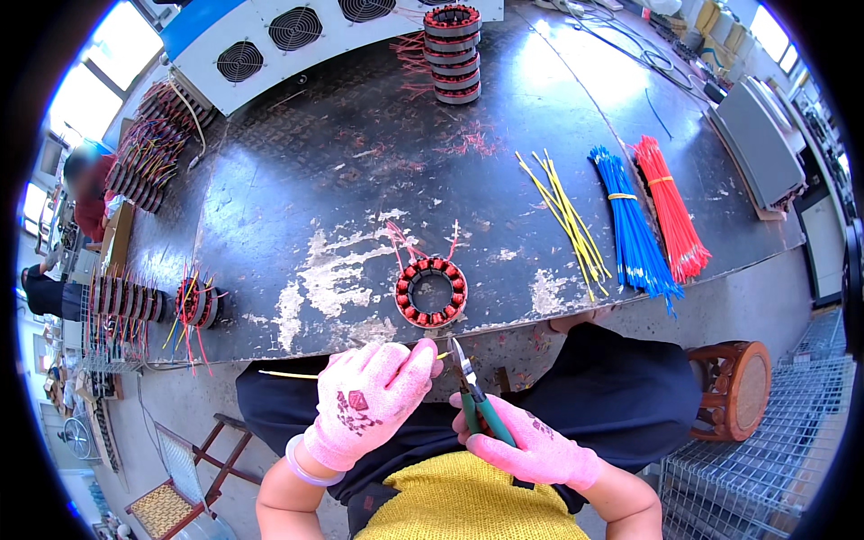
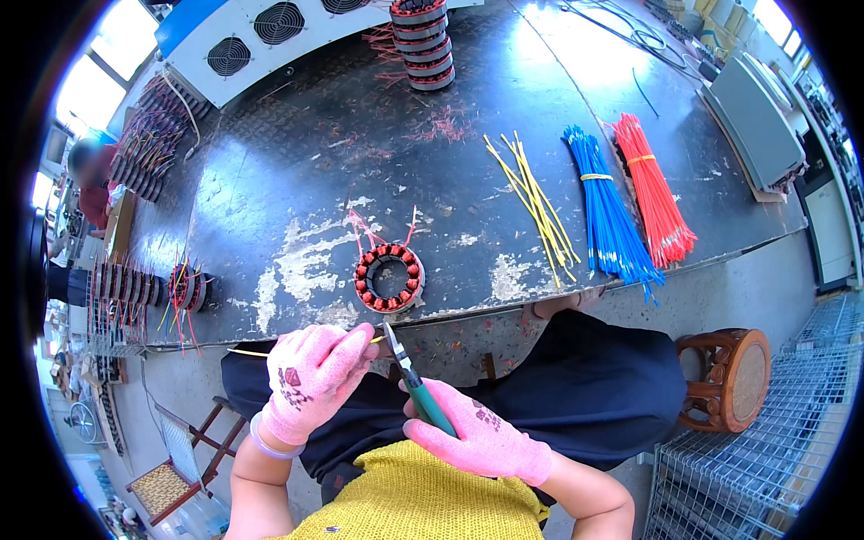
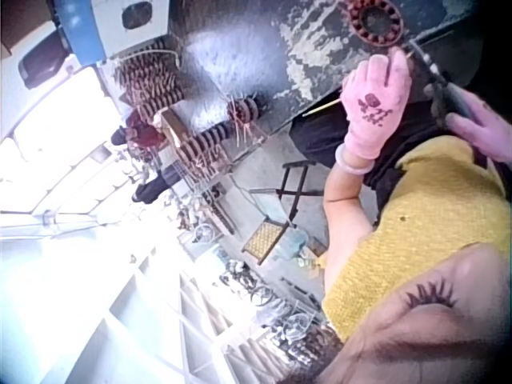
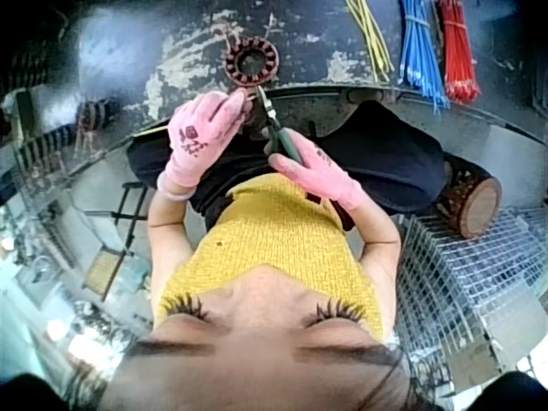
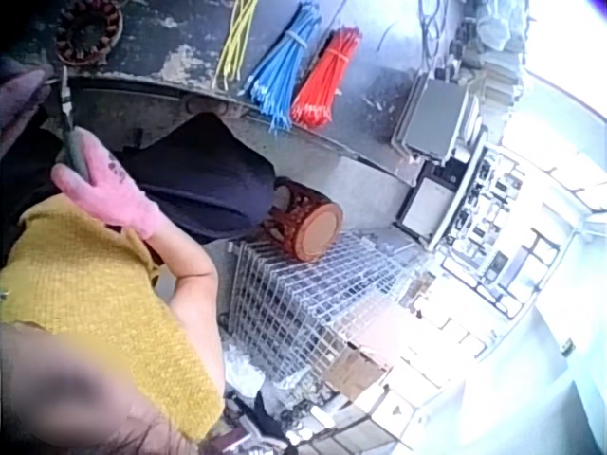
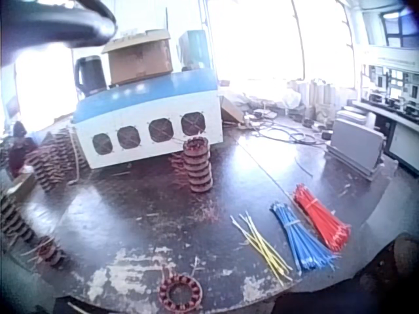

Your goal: The person assembles electric motor stators by inserting color-coded wires into the slots of the stator core and trimming the excess wire with pliers.

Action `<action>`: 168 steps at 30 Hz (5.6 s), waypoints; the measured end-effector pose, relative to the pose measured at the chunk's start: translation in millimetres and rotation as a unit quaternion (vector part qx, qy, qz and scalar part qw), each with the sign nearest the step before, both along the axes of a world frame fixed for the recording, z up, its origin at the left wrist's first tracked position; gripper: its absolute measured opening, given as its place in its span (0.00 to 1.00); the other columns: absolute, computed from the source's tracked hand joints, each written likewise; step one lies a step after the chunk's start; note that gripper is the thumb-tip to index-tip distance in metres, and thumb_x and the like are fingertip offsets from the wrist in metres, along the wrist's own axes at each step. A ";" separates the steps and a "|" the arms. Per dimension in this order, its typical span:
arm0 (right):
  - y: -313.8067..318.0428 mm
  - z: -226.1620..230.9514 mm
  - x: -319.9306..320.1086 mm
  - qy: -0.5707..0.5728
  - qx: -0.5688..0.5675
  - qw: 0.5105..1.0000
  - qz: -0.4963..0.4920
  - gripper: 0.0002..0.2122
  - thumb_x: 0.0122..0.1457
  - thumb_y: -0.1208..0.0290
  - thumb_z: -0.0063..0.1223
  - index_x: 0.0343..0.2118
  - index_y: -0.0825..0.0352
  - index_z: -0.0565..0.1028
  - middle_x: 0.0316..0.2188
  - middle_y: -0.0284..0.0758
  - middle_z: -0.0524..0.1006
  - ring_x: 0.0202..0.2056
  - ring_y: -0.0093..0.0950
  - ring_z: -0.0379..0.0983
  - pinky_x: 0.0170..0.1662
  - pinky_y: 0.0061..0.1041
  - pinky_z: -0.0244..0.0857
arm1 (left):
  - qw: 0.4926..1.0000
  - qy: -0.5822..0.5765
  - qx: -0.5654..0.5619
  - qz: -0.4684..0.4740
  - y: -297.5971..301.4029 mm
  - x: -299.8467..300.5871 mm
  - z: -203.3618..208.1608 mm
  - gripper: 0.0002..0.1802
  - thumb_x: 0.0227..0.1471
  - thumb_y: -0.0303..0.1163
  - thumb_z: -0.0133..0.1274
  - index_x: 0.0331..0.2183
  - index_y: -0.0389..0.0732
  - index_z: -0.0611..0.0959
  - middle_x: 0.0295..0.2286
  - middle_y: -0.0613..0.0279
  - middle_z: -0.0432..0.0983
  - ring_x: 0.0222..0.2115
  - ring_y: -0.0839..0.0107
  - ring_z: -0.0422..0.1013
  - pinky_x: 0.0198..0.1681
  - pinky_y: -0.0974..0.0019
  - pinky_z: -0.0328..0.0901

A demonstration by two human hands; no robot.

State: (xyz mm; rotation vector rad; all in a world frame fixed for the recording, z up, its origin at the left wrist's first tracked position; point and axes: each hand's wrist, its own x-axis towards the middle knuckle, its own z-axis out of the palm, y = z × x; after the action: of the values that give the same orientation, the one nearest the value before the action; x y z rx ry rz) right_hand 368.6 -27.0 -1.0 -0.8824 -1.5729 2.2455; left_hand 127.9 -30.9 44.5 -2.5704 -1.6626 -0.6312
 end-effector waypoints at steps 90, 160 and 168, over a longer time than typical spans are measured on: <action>-33.1 -39.0 40.7 0.022 -0.201 0.975 -0.095 0.26 0.68 0.59 0.52 0.64 0.68 0.63 0.44 0.30 0.72 0.45 0.20 0.68 0.54 0.24 0.63 | 0.816 -0.388 -0.426 0.052 -10.9 15.8 -22.0 0.12 0.59 0.24 0.49 0.42 0.32 0.84 0.25 0.63 0.79 0.24 0.77 0.73 0.31 0.71 0.70; 91.0 29.4 -63.6 -0.082 0.649 0.757 -0.009 0.07 0.56 0.66 0.65 0.32 0.62 0.79 0.23 0.32 0.76 0.32 0.34 0.76 0.40 0.34 0.68 | 0.999 0.035 -0.007 -0.010 3.1 -37.2 -4.7 0.27 0.40 0.32 0.68 0.46 0.46 0.82 0.28 0.66 0.76 0.32 0.65 0.77 0.37 0.60 0.73; 92.2 14.6 -58.7 -0.054 0.578 0.814 -0.022 0.06 0.59 0.68 0.60 0.29 0.63 0.78 0.24 0.36 0.76 0.33 0.38 0.76 0.39 0.37 0.70 | 0.999 -0.050 0.000 0.009 15.1 -24.1 -18.1 0.18 0.46 0.28 0.65 0.42 0.45 0.81 0.29 0.65 0.74 0.33 0.63 0.76 0.34 0.60 0.71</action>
State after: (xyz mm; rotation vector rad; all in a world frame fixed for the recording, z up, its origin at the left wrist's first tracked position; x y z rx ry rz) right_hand 309.9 65.2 13.6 -0.6080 -2.3950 0.7991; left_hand 103.8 -15.9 26.4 -2.5616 -1.7115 -0.7712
